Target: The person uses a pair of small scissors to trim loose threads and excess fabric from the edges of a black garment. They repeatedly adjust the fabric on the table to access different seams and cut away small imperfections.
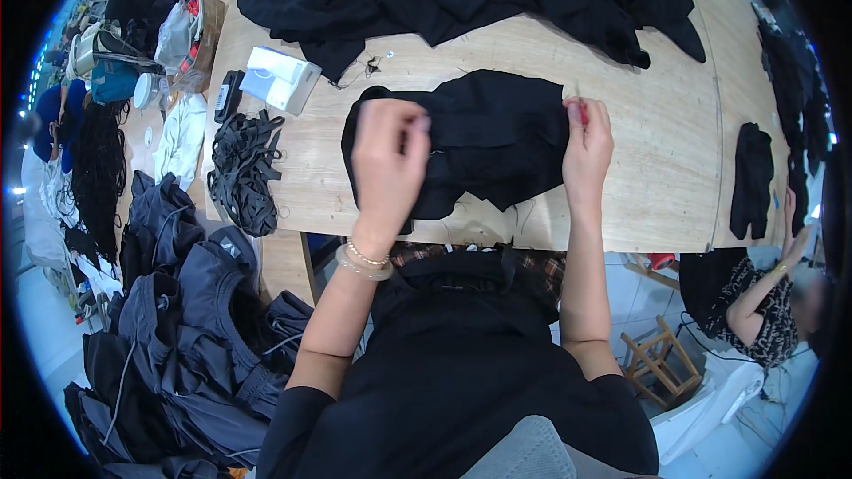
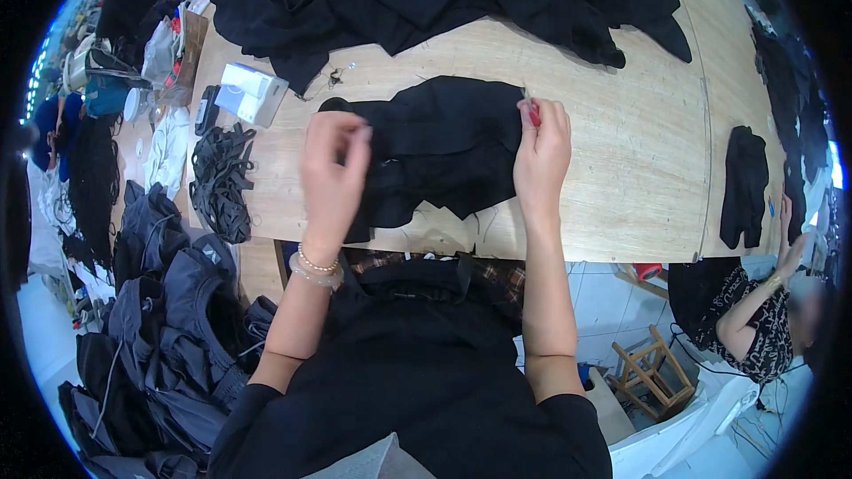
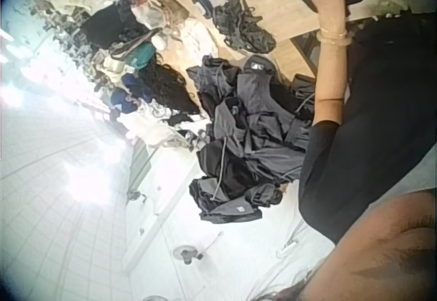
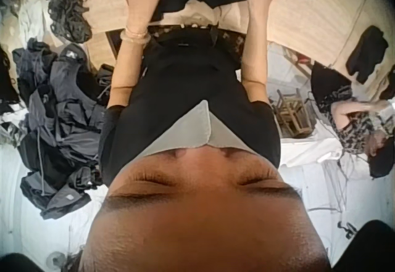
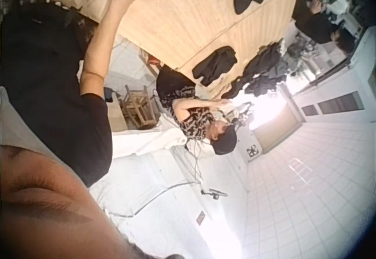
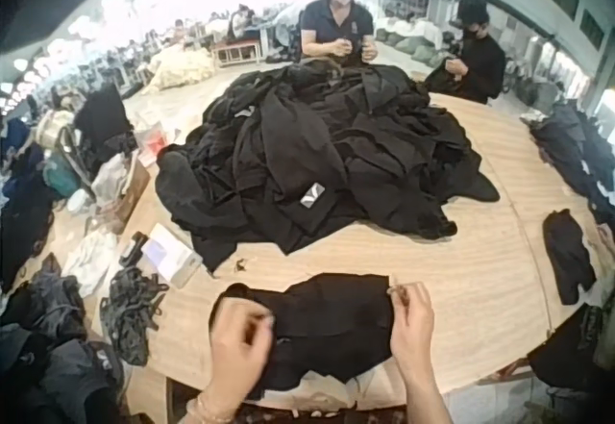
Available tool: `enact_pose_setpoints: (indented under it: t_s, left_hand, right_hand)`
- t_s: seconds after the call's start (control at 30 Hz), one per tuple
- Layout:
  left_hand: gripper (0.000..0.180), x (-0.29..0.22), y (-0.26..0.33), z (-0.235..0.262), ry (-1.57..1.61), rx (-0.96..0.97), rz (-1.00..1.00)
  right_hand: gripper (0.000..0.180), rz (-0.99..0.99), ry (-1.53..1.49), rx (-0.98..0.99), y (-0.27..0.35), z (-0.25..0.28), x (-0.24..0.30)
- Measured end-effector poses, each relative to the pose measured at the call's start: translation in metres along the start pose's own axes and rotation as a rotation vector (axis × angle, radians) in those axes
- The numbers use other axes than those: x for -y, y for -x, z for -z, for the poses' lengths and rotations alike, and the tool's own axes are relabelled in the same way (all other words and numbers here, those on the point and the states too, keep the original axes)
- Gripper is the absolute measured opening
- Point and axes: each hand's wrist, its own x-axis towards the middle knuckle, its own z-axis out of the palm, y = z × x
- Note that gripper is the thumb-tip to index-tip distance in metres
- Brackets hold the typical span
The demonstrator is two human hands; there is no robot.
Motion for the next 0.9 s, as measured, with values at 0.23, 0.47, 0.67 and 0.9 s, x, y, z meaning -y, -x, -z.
enact_pose_setpoints:
  t_s: [0.23,0.47,0.67,0.9]
  left_hand:
    - [0.033,0.054,0.002,-0.053,0.202,0.427,-0.048]
    - [0.028,0.06,-0.001,-0.045,0.184,0.524,0.004]
    - [0.021,0.063,-0.003,-0.045,0.065,0.501,-0.15]
    - [0.018,0.049,0.008,-0.045,-0.456,0.51,-0.577]
  right_hand:
    - [0.02,-0.352,-0.882,0.385,-0.001,-0.069,-0.013]
    - [0.02,-0.358,-1.021,0.326,-0.006,-0.069,-0.037]
    - [0.019,-0.355,-1.025,0.339,-0.008,-0.069,-0.035]
    - [0.02,-0.358,-1.014,0.361,-0.009,-0.072,-0.038]
